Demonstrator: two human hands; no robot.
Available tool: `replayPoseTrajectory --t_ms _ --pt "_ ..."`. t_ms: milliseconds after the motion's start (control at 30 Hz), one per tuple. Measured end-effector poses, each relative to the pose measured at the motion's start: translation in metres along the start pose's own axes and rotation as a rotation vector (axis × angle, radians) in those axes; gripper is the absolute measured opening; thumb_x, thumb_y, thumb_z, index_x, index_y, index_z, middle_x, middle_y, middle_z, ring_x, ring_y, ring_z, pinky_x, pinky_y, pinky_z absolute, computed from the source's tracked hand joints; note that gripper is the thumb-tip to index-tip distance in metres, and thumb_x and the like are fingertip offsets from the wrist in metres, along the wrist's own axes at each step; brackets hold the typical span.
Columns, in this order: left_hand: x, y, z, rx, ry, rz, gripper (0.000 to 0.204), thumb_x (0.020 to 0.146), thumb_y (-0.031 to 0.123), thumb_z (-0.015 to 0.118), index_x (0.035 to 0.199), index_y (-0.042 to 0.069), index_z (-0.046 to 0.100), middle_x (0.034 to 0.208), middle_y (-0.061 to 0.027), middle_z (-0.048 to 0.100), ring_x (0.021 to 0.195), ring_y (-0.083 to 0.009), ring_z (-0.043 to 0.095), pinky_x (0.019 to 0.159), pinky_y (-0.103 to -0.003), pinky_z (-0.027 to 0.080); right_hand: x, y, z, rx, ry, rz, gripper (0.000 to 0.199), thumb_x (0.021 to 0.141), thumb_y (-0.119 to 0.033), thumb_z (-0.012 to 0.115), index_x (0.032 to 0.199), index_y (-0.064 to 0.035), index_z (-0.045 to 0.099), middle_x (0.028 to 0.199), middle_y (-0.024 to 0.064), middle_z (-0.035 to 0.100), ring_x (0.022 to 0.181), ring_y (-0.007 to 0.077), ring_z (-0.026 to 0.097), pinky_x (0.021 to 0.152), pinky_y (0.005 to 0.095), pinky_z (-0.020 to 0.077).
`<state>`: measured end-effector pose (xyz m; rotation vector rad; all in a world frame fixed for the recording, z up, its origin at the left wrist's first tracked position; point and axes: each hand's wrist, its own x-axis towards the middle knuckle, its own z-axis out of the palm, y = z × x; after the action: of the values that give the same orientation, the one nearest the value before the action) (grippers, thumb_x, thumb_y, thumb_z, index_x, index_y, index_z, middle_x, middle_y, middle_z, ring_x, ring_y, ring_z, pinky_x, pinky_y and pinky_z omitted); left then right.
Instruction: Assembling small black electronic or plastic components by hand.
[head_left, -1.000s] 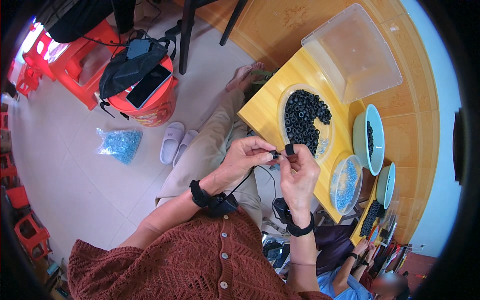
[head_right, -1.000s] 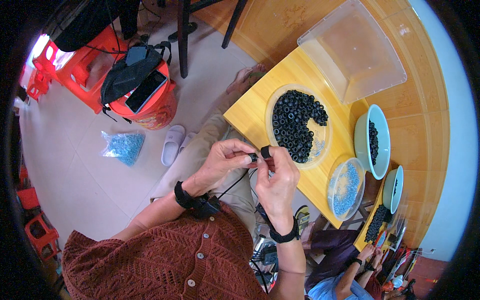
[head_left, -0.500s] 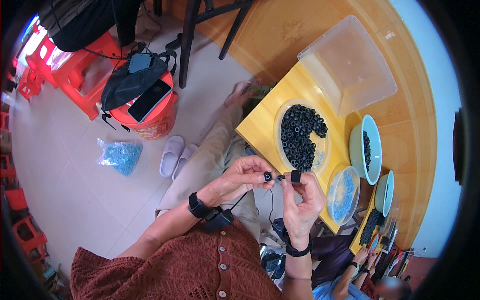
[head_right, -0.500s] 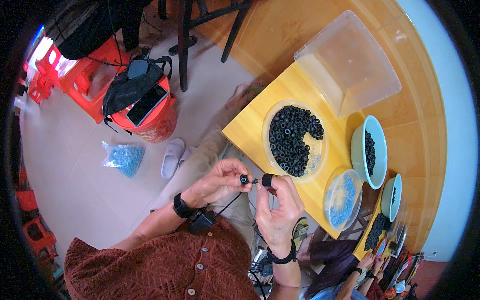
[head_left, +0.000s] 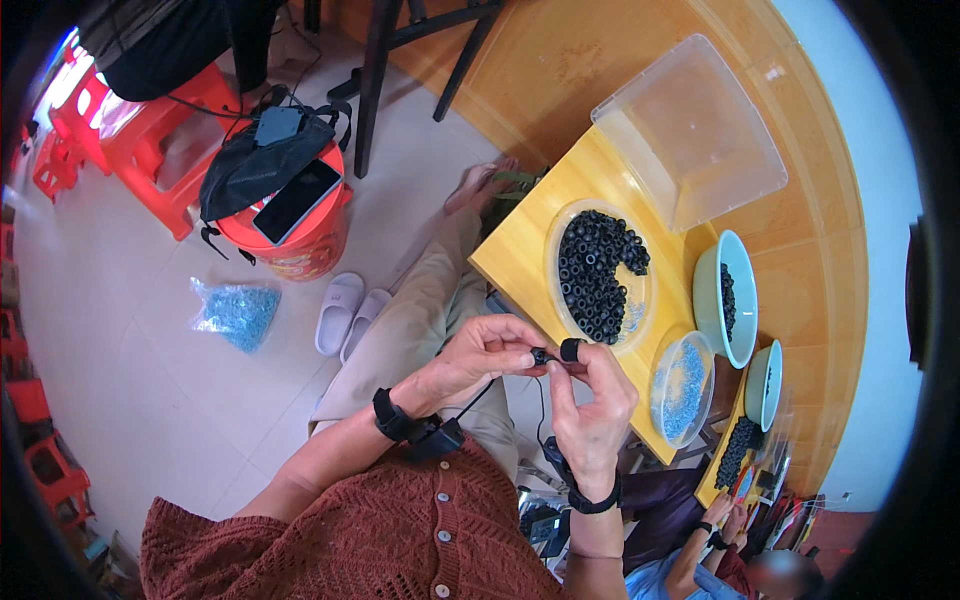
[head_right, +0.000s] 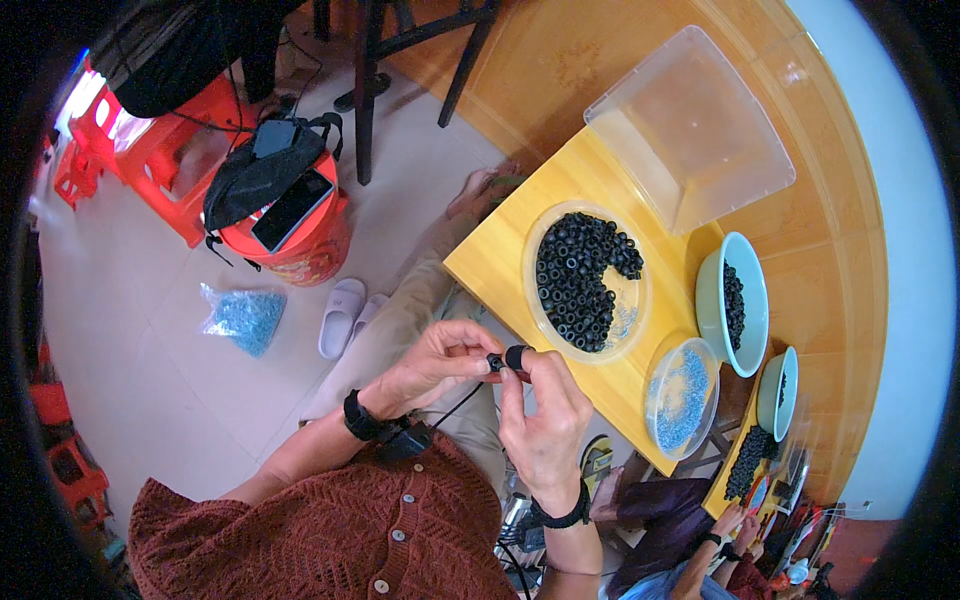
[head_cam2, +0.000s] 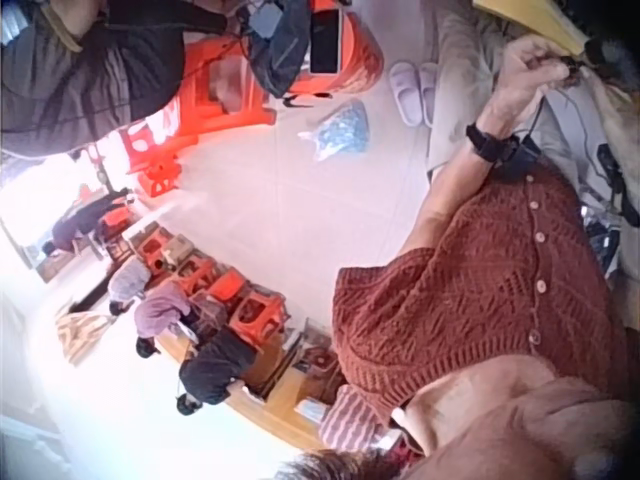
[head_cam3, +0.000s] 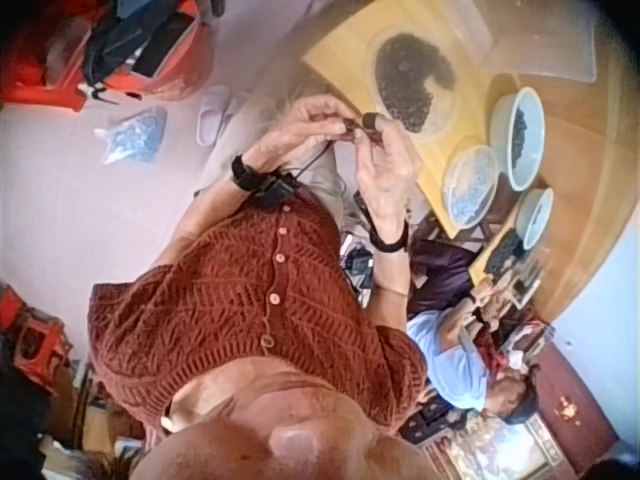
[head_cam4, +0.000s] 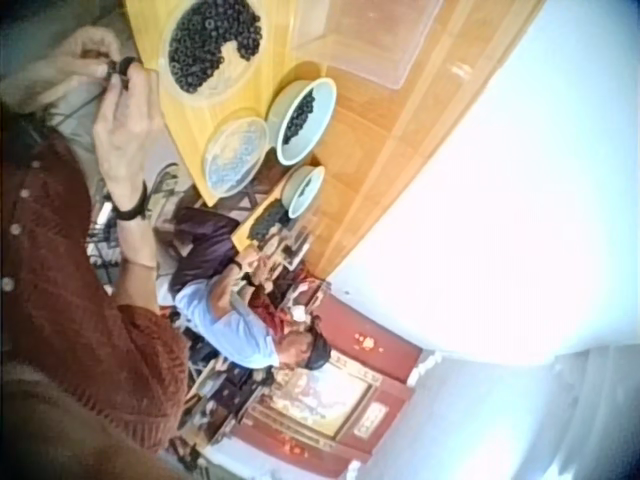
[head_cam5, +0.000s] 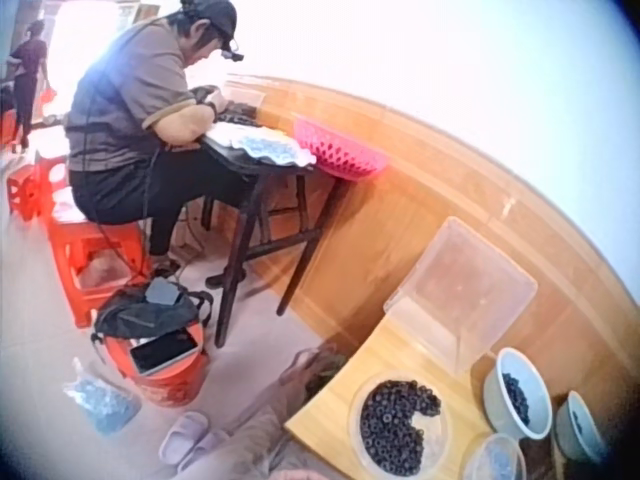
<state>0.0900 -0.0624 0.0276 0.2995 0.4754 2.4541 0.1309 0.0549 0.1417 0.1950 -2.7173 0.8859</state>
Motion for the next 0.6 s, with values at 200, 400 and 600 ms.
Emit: replayPoseTrajectory --t_ms 200,400,600 --pt "-0.003 -0.006 -0.006 0.109 -0.005 0.033 0.019 0.083 0.004 0.06 0.101 0.001 0.059 0.099 -0.0088 0.062 0.091 -0.015 0.06 0.083 -0.031 0.05 0.002 -0.007 0.003 -0.127 -0.076 0.011 0.02 0.07 0.013 0.056 0.087 0.0032 0.054 0.076 0.0153 0.059 0.067 0.0259 0.063 0.06 0.0318 0.0497" --pt "-0.004 -0.011 -0.005 0.241 0.096 0.08 0.018 0.081 0.001 0.06 0.098 -0.003 0.06 0.094 -0.0087 0.063 0.086 -0.0143 0.061 0.08 -0.028 0.05 0.005 -0.006 0.01 -0.259 -0.136 -0.039 0.016 0.07 0.008 0.052 0.084 0.0006 0.05 0.078 0.017 0.055 0.067 0.0355 0.056 0.057 0.0414 0.0445" --pt "-0.001 -0.019 0.004 0.486 0.319 0.165 0.014 0.079 -0.005 0.058 0.093 -0.001 0.06 0.088 -0.005 0.062 0.079 -0.0123 0.06 0.073 -0.027 0.051 0.001 0.011 0.027 -0.224 0.003 -0.025 0.02 0.069 0.007 0.053 0.086 -0.0016 0.052 0.078 0.016 0.055 0.068 0.0348 0.058 0.058 0.0413 0.0463"
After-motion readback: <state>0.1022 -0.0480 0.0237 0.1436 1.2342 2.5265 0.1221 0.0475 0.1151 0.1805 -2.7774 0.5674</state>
